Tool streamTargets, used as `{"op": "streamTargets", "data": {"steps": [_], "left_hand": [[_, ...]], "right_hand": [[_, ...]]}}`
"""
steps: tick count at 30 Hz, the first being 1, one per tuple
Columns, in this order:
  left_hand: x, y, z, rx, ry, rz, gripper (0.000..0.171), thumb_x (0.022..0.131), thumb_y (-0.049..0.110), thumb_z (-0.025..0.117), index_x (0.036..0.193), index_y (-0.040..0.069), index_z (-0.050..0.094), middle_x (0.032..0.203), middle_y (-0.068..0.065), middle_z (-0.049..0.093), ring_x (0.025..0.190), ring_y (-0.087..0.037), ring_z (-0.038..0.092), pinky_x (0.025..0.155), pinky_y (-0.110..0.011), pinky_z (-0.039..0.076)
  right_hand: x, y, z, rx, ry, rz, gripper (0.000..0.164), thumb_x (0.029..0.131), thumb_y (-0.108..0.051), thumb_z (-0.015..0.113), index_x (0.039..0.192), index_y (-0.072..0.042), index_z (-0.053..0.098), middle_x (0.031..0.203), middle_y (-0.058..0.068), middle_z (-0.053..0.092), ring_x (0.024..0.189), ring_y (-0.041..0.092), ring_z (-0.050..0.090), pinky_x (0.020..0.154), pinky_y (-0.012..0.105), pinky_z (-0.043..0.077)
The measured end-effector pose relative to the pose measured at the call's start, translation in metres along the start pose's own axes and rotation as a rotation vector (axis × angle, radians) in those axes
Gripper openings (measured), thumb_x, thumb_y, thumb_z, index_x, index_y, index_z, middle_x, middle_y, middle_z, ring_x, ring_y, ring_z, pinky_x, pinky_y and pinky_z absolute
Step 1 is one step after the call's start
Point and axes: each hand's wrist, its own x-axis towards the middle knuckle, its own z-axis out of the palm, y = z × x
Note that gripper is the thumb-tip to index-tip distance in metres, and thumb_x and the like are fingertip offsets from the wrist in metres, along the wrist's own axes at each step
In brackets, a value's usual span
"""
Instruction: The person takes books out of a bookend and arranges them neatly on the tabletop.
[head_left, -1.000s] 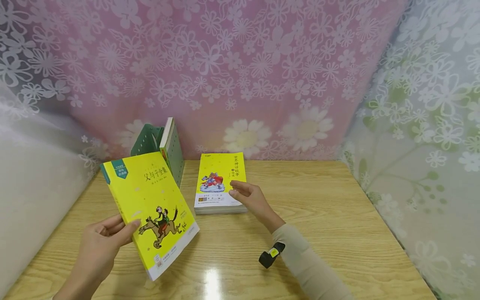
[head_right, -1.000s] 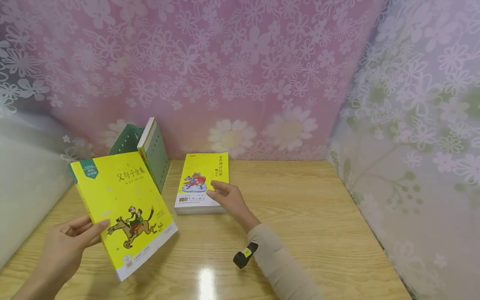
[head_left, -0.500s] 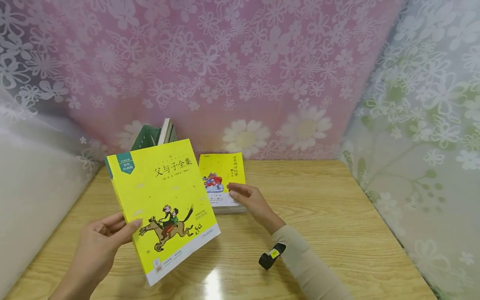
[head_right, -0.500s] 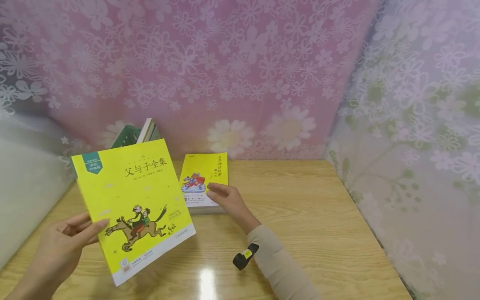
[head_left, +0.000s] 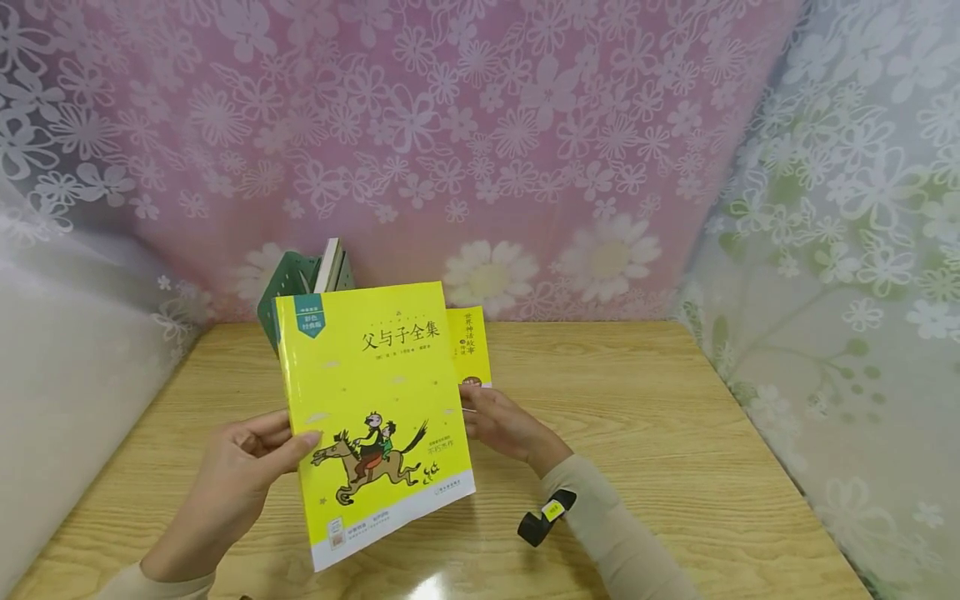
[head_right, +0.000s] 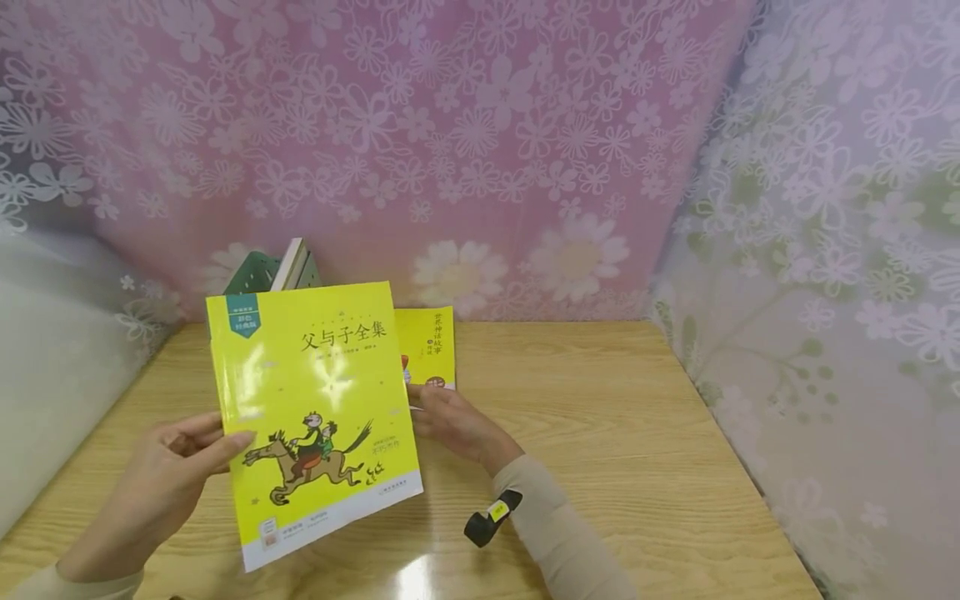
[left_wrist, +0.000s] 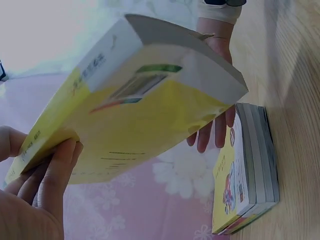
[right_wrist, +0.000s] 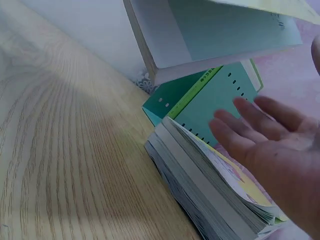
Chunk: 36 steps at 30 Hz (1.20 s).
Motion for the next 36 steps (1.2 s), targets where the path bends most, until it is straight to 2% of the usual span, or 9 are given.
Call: {"op": "streamTargets", "data": {"steps": [4,7,11,15,20,26,29,31,36], "left_hand": [[0.005,-0.005,0.005,-0.024,0.0,0.028,0.039,0.091,-0.009,0.056,0.111,0.021,0.07,0.102,-0.003,0.073,0.086,-0.019,0.071,0.072,-0.028,0.059],[0.008,-0.01,0.008,-0.029,-0.01,0.039,0.038,0.091,-0.009,0.056,0.111,0.021,0.07,0.101,-0.002,0.073,0.084,-0.02,0.072,0.071,-0.03,0.059],[0.013,-0.019,0.013,-0.049,-0.034,0.031,0.037,0.093,-0.007,0.055,0.112,0.021,0.068,0.101,-0.002,0.073,0.085,-0.021,0.072,0.07,-0.032,0.059],[0.017,-0.025,0.017,-0.07,-0.038,0.018,0.031,0.094,-0.005,0.055,0.116,0.014,0.067,0.102,-0.002,0.073,0.087,-0.021,0.071,0.072,-0.032,0.059],[0.021,-0.031,0.02,-0.075,-0.026,0.002,0.029,0.094,-0.002,0.057,0.123,0.0,0.062,0.103,-0.002,0.073,0.089,-0.02,0.071,0.072,-0.032,0.059],[0.027,-0.038,0.023,-0.074,0.002,-0.036,0.039,0.095,0.001,0.057,0.129,-0.016,0.049,0.102,-0.001,0.073,0.089,-0.02,0.071,0.073,-0.032,0.059],[0.031,-0.041,0.023,-0.063,0.006,-0.064,0.046,0.096,0.005,0.057,0.132,-0.02,0.042,0.103,0.001,0.073,0.09,-0.019,0.071,0.073,-0.031,0.059],[0.033,-0.043,0.023,-0.053,0.004,-0.079,0.049,0.097,0.008,0.057,0.134,-0.018,0.041,0.104,0.003,0.072,0.091,-0.018,0.071,0.074,-0.031,0.059],[0.038,-0.049,0.023,-0.052,0.022,-0.115,0.05,0.097,0.01,0.058,0.137,-0.015,0.041,0.105,0.005,0.072,0.092,-0.016,0.07,0.075,-0.03,0.058]], "right_hand": [[-0.004,-0.001,0.0,0.078,-0.095,-0.002,0.066,0.094,-0.05,0.053,0.141,-0.007,0.04,0.129,0.005,0.055,0.115,0.019,0.055,0.096,0.035,0.047],[-0.007,-0.001,-0.001,0.089,-0.139,0.001,0.055,0.093,-0.053,0.053,0.134,-0.017,0.049,0.125,0.0,0.06,0.112,0.016,0.057,0.093,0.034,0.047],[-0.011,0.001,-0.002,0.085,-0.159,0.006,0.048,0.095,-0.048,0.053,0.133,-0.019,0.05,0.124,-0.002,0.062,0.112,0.014,0.059,0.092,0.034,0.047],[-0.014,0.003,-0.003,0.086,-0.127,0.011,0.044,0.098,-0.033,0.055,0.137,-0.014,0.046,0.125,0.002,0.062,0.113,0.017,0.059,0.095,0.035,0.048],[-0.017,0.005,-0.004,0.06,-0.07,0.002,0.043,0.101,-0.019,0.05,0.142,-0.008,0.041,0.125,0.006,0.062,0.112,0.02,0.061,0.092,0.036,0.051],[-0.02,0.005,-0.004,0.048,0.002,0.015,0.047,0.102,-0.008,0.045,0.148,-0.011,0.034,0.123,0.006,0.064,0.107,0.022,0.065,0.088,0.037,0.054],[-0.021,0.004,-0.004,0.018,0.035,0.019,0.047,0.103,-0.008,0.041,0.149,-0.012,0.032,0.121,0.006,0.066,0.104,0.023,0.067,0.084,0.038,0.056],[-0.022,0.004,-0.004,-0.015,0.052,0.022,0.046,0.103,-0.008,0.04,0.149,-0.012,0.032,0.12,0.007,0.067,0.102,0.024,0.067,0.082,0.039,0.057],[-0.023,0.005,-0.004,-0.122,0.109,0.049,0.048,0.102,-0.013,0.047,0.148,-0.015,0.034,0.118,0.01,0.067,0.1,0.027,0.068,0.081,0.044,0.057]]}}
